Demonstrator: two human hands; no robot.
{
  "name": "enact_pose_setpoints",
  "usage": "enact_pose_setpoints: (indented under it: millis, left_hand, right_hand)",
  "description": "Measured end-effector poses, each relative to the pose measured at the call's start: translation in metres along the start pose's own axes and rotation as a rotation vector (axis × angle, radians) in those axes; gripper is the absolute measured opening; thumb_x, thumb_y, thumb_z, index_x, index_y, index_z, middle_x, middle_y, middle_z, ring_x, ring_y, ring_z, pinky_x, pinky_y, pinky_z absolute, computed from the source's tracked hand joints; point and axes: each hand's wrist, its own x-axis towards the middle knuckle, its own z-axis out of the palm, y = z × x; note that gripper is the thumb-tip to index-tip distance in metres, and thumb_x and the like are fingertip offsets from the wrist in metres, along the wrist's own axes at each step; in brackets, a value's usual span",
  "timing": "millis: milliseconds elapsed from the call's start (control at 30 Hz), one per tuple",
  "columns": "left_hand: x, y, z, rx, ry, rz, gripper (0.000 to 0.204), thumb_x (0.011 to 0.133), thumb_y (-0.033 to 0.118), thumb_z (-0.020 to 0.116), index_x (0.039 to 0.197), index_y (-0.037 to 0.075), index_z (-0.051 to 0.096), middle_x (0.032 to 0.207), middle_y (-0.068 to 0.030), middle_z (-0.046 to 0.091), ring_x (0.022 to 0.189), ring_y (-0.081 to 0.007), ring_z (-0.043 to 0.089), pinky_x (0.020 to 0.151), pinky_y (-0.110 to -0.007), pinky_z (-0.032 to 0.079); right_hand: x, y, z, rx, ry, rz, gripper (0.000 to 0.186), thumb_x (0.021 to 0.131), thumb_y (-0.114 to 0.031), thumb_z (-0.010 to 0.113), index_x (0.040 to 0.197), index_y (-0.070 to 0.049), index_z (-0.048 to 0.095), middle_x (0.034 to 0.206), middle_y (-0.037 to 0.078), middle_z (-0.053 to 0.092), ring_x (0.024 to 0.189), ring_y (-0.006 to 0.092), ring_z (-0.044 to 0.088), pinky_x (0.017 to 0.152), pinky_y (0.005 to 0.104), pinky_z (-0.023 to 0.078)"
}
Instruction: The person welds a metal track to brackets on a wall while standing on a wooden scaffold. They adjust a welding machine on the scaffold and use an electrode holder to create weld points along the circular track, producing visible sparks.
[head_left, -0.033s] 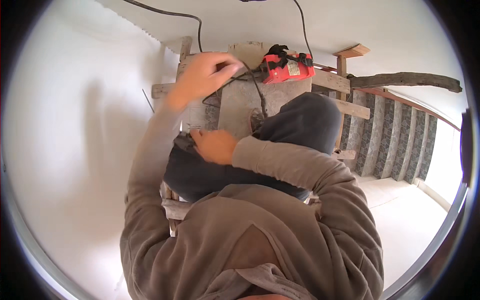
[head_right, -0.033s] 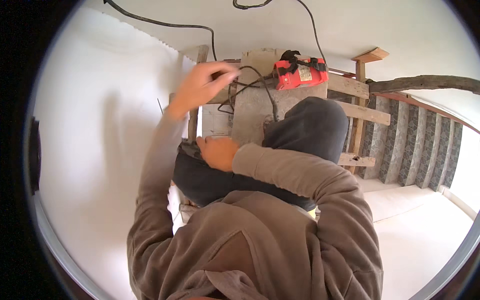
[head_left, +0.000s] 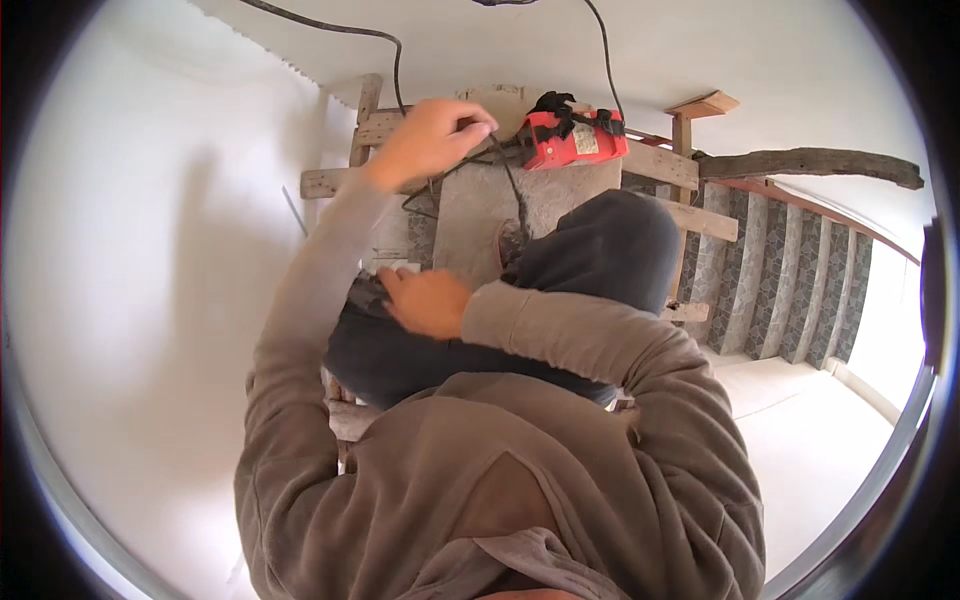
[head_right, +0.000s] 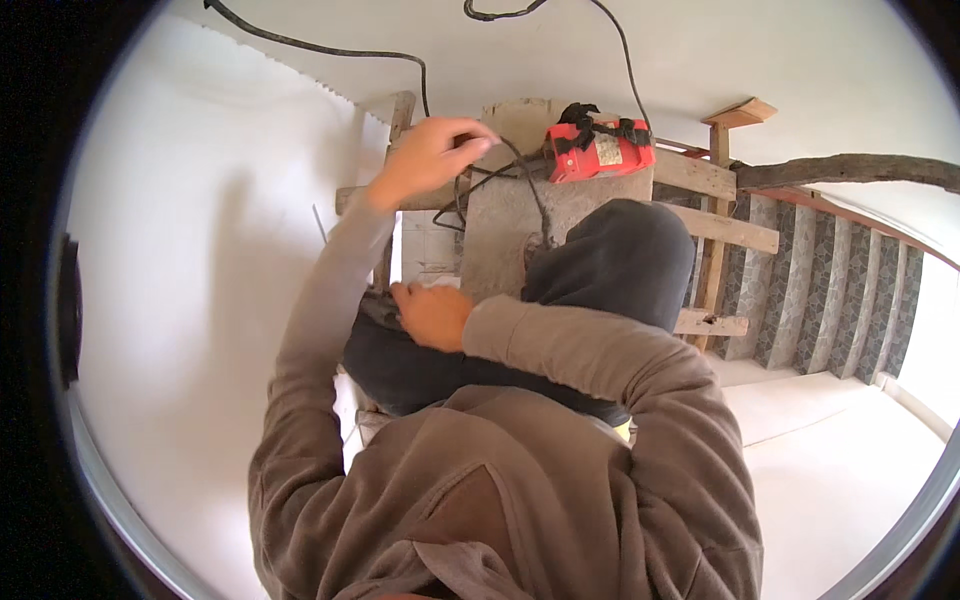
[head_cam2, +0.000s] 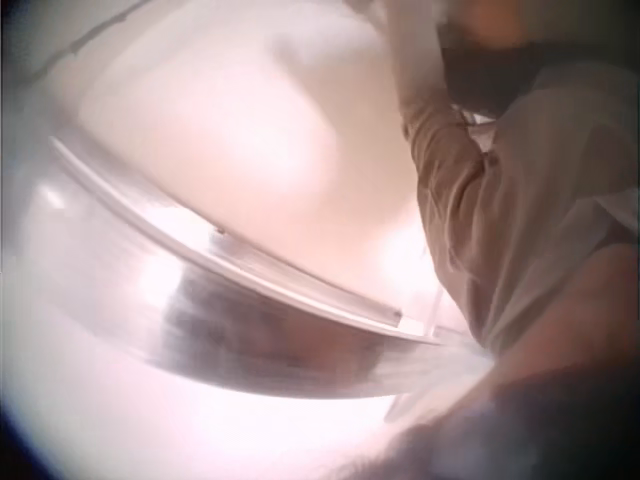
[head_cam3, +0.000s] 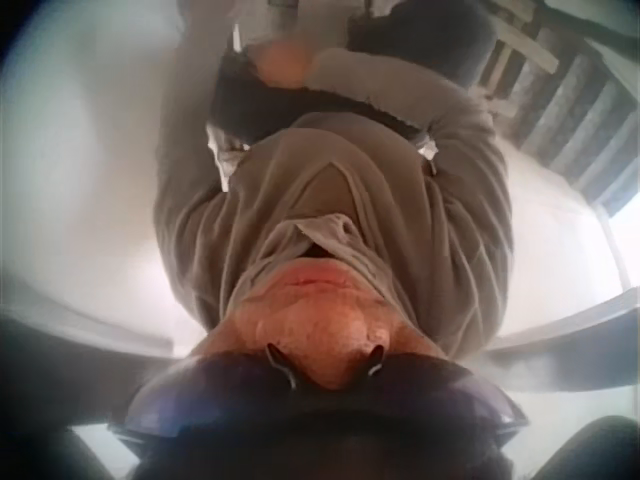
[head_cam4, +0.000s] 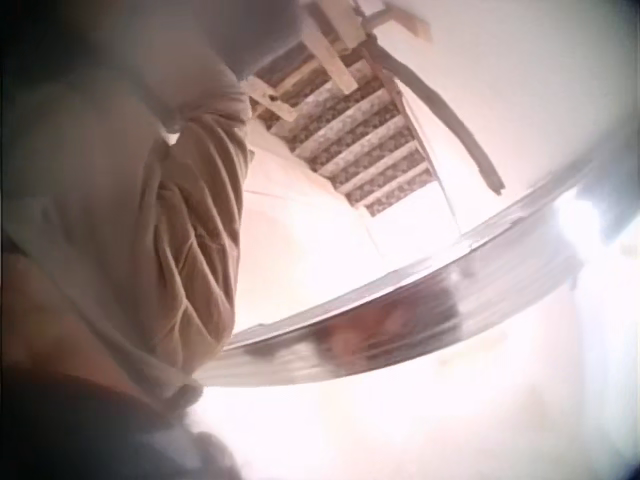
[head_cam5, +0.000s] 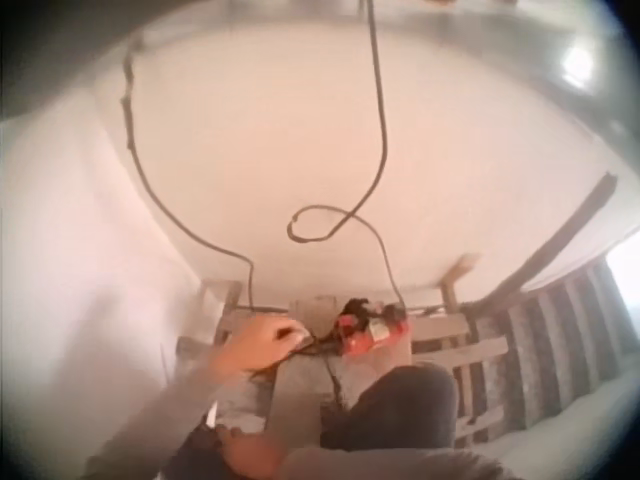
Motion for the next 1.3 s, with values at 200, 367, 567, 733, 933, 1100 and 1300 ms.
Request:
enact_pose_setpoints:
  millis: [200, 367, 567, 733, 933, 1100, 1300]
  left_hand:
    - [0.1, -0.216, 0.143, 0.385, -0.102, -0.302, 0.026, 0.088, 0.024, 0.069, 0.105, 0.008, 0.078, 0.109, -0.0173, 0.075, 0.102, -0.0389, 0.071, 0.089, -0.043, 0.056]
    - [0.113, -0.213, 0.198, 0.567, -0.294, -0.466, 0.039, 0.086, 0.035, 0.077, 0.116, 0.011, 0.074, 0.12, -0.0155, 0.073, 0.112, -0.0381, 0.069, 0.092, -0.049, 0.056]
    - [0.114, -0.227, 0.188, 0.539, -0.28, -0.422, 0.035, 0.082, 0.021, 0.078, 0.116, 0.011, 0.075, 0.117, -0.0173, 0.073, 0.111, -0.0389, 0.069, 0.091, -0.048, 0.056]
    - [0.116, -0.225, 0.188, 0.553, -0.289, -0.365, 0.036, 0.08, 0.017, 0.077, 0.115, 0.011, 0.074, 0.113, -0.0177, 0.074, 0.11, -0.0395, 0.069, 0.091, -0.049, 0.056]
    - [0.114, -0.237, 0.195, 0.487, -0.217, -0.283, 0.036, 0.079, 0.016, 0.077, 0.115, 0.009, 0.075, 0.112, -0.0191, 0.074, 0.109, -0.0401, 0.069, 0.096, -0.048, 0.054]
    - [0.118, -0.256, 0.184, 0.384, -0.193, -0.41, 0.028, 0.079, 0.019, 0.077, 0.105, 0.011, 0.076, 0.113, -0.0163, 0.074, 0.109, -0.0352, 0.07, 0.09, -0.048, 0.056]
    - [0.12, -0.217, 0.21, 0.386, -0.144, -0.376, 0.03, 0.077, 0.009, 0.077, 0.107, 0.009, 0.073, 0.108, -0.0189, 0.072, 0.108, -0.0401, 0.068, 0.091, -0.047, 0.055]
  right_hand:
    - [0.001, -0.019, 0.036, 0.443, 0.088, -0.148, 0.049, 0.093, -0.032, 0.066, 0.131, -0.002, 0.055, 0.119, 0.024, 0.067, 0.104, 0.0465, 0.066, 0.09, 0.0497, 0.055]
    - [-0.019, -0.011, 0.038, 0.662, 0.171, -0.075, 0.059, 0.091, -0.035, 0.065, 0.143, -0.009, 0.054, 0.145, 0.018, 0.055, 0.134, 0.0414, 0.051, 0.115, 0.0456, 0.042]
    - [-0.014, -0.01, 0.034, 0.678, -0.07, 0.035, 0.063, 0.091, -0.037, 0.064, 0.147, -0.009, 0.052, 0.152, 0.018, 0.049, 0.143, 0.0366, 0.044, 0.122, 0.0444, 0.032]
    - [-0.008, -0.004, 0.027, 0.528, -0.127, -0.029, 0.064, 0.087, -0.034, 0.068, 0.144, -0.007, 0.054, 0.148, 0.02, 0.054, 0.138, 0.0381, 0.05, 0.119, 0.0443, 0.037]
    - [-0.008, 0.001, 0.039, 0.547, -0.079, -0.035, 0.065, 0.088, -0.034, 0.069, 0.144, -0.005, 0.053, 0.149, 0.021, 0.052, 0.141, 0.0378, 0.047, 0.12, 0.0438, 0.035]
    - [-0.008, -0.001, 0.067, 0.653, -0.071, -0.078, 0.071, 0.089, -0.037, 0.07, 0.148, -0.005, 0.048, 0.156, 0.02, 0.045, 0.147, 0.0377, 0.038, 0.124, 0.0449, 0.029]
    - [-0.003, 0.007, 0.04, 0.655, -0.069, 0.04, 0.075, 0.089, -0.038, 0.069, 0.152, -0.006, 0.043, 0.16, 0.019, 0.039, 0.15, 0.0392, 0.032, 0.126, 0.047, 0.024]
